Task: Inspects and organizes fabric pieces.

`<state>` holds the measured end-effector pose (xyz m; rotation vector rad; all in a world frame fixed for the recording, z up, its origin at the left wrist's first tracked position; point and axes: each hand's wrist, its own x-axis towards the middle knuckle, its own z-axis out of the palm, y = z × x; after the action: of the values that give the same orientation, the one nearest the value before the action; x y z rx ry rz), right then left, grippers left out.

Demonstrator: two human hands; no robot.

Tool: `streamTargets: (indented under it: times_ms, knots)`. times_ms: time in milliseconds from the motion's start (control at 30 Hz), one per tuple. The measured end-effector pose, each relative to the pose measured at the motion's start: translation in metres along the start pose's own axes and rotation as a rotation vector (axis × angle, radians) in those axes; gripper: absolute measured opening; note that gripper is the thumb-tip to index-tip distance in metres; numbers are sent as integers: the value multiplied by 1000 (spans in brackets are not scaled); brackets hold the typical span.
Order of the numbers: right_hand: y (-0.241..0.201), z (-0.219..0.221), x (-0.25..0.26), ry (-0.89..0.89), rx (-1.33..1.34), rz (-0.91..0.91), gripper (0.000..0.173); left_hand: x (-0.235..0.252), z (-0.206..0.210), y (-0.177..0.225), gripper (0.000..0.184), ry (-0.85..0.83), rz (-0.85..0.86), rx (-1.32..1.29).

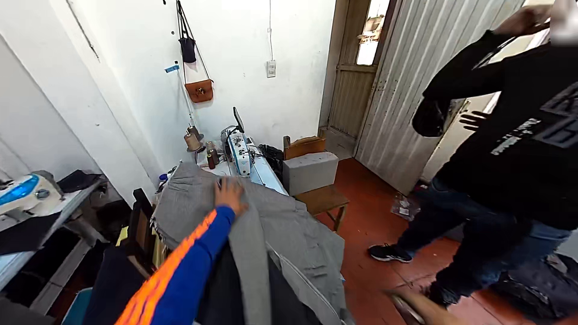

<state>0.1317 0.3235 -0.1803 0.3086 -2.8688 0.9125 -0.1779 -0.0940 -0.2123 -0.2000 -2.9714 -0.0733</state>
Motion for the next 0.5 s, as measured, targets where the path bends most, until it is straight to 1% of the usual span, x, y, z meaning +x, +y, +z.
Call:
streamTargets:
  times_ms: [33,67,100,133,167,200,233,267,300,333,367,400,433,467,500]
  knots:
    - [-29,6,47,50,-65,-143,33,-6,40,2,84,-107,52,63]
    - [-55,15,95,170,-153,-290,32,-9,64,6,81,-173,84,103]
    - [-81,25,144,307,-221,-410,32,-8,76,10,77,-196,98,111]
    - [-104,38,190,424,-260,-502,30,-6,77,11,72,-198,98,83]
    - [-120,59,231,490,-266,-549,28,-6,67,10,69,-202,87,12]
    - [-127,88,265,487,-218,-540,28,-10,47,6,67,-189,76,-103]
    - [-126,126,289,413,-141,-467,31,-22,24,-1,67,-118,74,-232]
    - [-115,173,303,290,-78,-359,37,-41,3,-12,67,-13,70,-330]
    - [-98,226,303,165,-47,-263,43,-67,-12,-23,67,97,67,-403]
    - [-80,275,293,112,-28,-222,47,-96,-20,-35,66,203,94,-448]
    - [-68,310,281,117,-12,-214,47,-122,-23,-42,64,271,139,-491]
    - [-63,326,277,121,-31,-220,47,-140,-23,-45,58,290,196,-523]
    - [-62,326,276,60,-48,-218,49,-150,-21,-42,50,285,255,-532]
    - [-63,319,275,-40,-60,-213,55,-155,-18,-33,45,252,295,-544]
    - [-66,308,275,-162,-60,-204,66,-153,-11,-19,46,225,328,-555]
